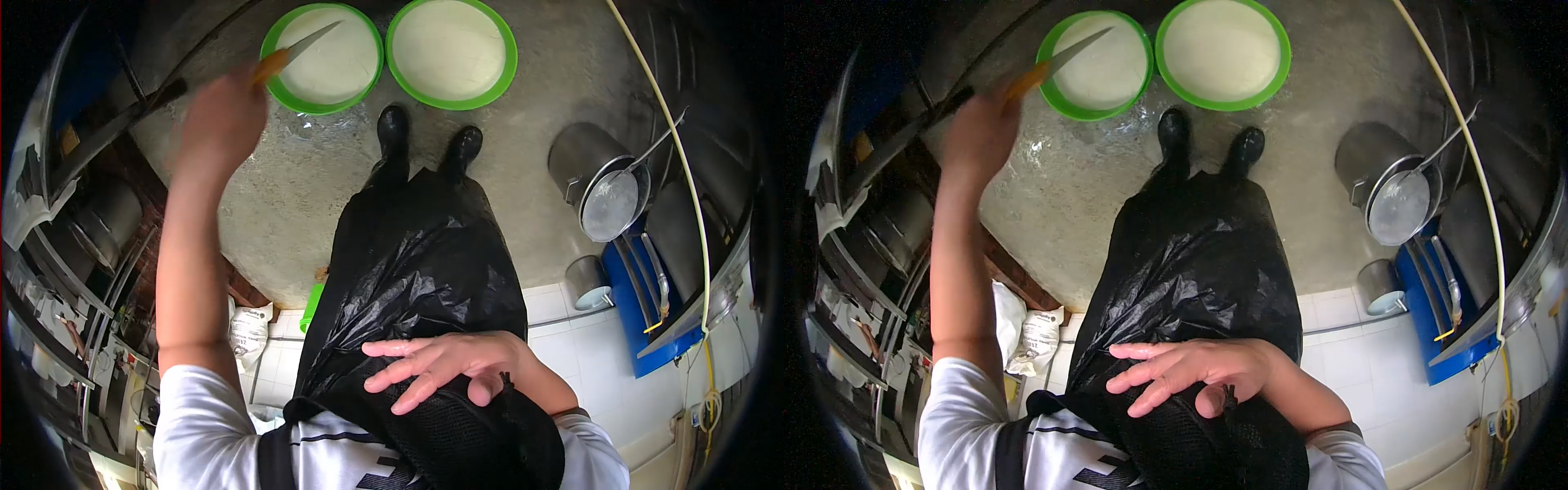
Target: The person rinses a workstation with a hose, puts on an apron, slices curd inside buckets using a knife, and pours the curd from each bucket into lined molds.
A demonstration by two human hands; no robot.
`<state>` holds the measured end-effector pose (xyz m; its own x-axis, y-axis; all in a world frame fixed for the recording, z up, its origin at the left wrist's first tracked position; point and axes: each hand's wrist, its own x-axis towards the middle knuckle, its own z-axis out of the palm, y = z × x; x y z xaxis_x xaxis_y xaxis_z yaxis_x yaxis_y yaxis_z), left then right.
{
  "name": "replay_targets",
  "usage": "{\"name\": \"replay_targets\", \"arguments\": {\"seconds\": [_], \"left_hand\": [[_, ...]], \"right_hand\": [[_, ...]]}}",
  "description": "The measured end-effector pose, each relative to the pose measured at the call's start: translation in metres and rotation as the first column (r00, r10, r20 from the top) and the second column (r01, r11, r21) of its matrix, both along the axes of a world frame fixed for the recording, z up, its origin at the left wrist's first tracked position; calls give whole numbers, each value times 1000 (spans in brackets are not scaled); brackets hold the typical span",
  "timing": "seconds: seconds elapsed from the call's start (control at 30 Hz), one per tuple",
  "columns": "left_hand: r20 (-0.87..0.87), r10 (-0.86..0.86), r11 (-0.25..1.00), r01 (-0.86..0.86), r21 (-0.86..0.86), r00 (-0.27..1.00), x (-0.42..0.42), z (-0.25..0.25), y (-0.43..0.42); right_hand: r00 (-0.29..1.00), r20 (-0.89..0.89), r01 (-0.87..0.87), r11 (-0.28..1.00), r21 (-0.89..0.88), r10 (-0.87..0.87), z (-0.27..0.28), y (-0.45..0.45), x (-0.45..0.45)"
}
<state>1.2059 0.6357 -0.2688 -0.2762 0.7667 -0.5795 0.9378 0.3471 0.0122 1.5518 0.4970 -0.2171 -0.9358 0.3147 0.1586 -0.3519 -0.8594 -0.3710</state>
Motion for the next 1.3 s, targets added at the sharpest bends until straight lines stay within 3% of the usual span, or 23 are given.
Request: {"name": "replay_targets", "arguments": {"seconds": [0.03, 0.13, 0.27, 0.37, 0.4, 0.47, 0.57, 0.63, 0.67, 0.7, 0.77, 0.87, 0.93, 1.0, 1.07, 1.3], "left_hand": [[-10, 26, 998, -27, -65, 1000, 11, -13, 17], [65, -21, 999, 23, -40, 998, 6, -135, 26], [64, -36, 982, 47, -180, 997, -32, -243, -31], [67, -100, 965, 114, -238, 993, -57, -213, -69], [98, -151, 963, 169, -209, 984, -62, -189, -79], [14, -86, 969, 87, -233, 996, -59, -121, -73], [16, -61, 989, 63, -134, 998, -25, -16, -41], [167, -80, 996, 73, 46, 983, -1, 14, -21], [166, -57, 998, 50, 46, 984, 14, 9, -9], [169, -35, 999, 28, 45, 985, 24, -7, 7], [187, -104, 993, 90, 82, 977, 25, -95, 19], [160, -106, 984, 127, -126, 981, 24, -242, 2], [151, -59, 985, 82, -151, 987, 11, -269, -36], [149, 20, 968, 18, -249, 989, -1, -251, -63], [127, -48, 949, 85, -303, 991, -12, -211, -81], [63, -45, 982, 56, -179, 997, -29, 22, -81]], "right_hand": [[1000, 1, -3, 1000, 1, 3, 0, 1, 0], [998, 38, -44, 999, 6, 43, -1, 2, 8], [994, 100, -37, 999, -7, 37, 0, 0, 22], [993, 112, -21, 999, -25, 24, 2, -4, 29], [994, 102, -22, 999, -35, 25, 3, -5, 28], [997, 79, -12, 1000, -28, 14, 3, -1, 23], [999, 39, 5, 1000, -21, -4, 2, -2, 16], [1000, 18, 9, 1000, -24, -9, 1, -6, 14], [1000, 9, 8, 1000, -20, -8, 0, -7, 12], [1000, 3, 8, 1000, -15, -8, -1, -8, 12], [1000, 22, 1, 1000, 4, -1, -3, -6, 14], [997, 79, -13, 1000, 17, 12, -1, -7, 24], [993, 118, -25, 1000, 16, 23, 3, -5, 31], [988, 149, -30, 1000, 7, 29, 11, -1, 35], [992, 123, -28, 999, 19, 25, 13, -3, 31], [999, 48, -31, 985, 173, 23, 73, 27, -10]]}}
